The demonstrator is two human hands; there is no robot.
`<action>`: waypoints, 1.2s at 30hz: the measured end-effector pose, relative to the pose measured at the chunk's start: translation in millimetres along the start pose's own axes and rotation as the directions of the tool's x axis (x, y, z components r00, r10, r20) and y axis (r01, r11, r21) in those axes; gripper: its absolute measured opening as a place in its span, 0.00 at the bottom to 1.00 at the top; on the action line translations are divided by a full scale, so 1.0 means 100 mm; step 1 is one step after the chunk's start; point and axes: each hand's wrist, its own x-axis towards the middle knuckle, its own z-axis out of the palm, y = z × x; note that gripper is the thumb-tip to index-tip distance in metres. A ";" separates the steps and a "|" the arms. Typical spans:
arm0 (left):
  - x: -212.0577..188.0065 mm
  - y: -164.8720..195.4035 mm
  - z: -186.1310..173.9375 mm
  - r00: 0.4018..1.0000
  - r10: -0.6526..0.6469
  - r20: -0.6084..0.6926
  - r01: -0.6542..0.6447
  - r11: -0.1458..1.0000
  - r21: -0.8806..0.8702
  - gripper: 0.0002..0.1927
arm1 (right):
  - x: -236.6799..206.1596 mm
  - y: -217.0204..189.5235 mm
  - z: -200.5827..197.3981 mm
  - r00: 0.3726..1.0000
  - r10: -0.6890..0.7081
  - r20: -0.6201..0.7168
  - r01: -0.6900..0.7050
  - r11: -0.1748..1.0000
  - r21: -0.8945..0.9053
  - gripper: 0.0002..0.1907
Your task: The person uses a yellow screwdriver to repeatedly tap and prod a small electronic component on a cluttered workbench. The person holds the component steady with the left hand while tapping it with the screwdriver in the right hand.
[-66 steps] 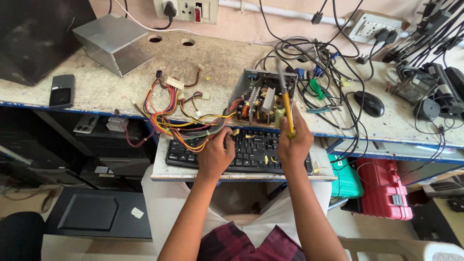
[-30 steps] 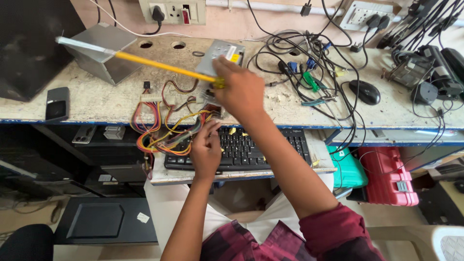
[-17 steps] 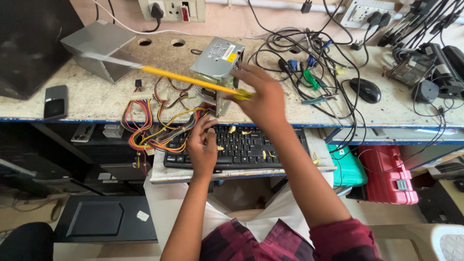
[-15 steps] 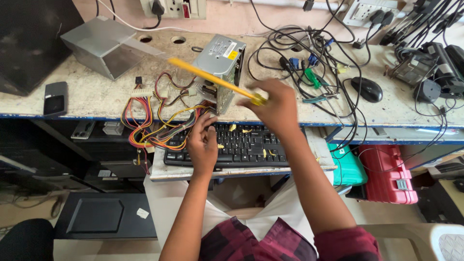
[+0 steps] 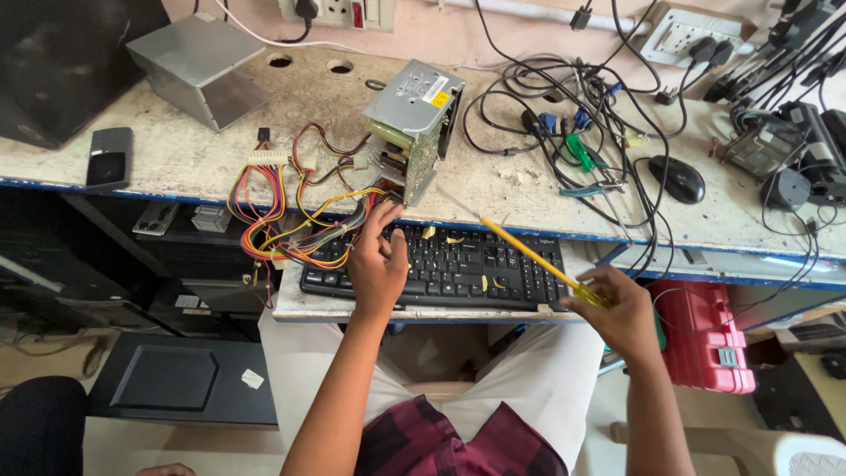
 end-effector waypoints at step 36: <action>0.01 0.00 -0.06 1.000 -0.019 0.023 0.018 1.000 0.024 0.26 | 0.57 0.41 -0.03 0.879 0.149 0.452 -0.227 0.966 0.123 0.20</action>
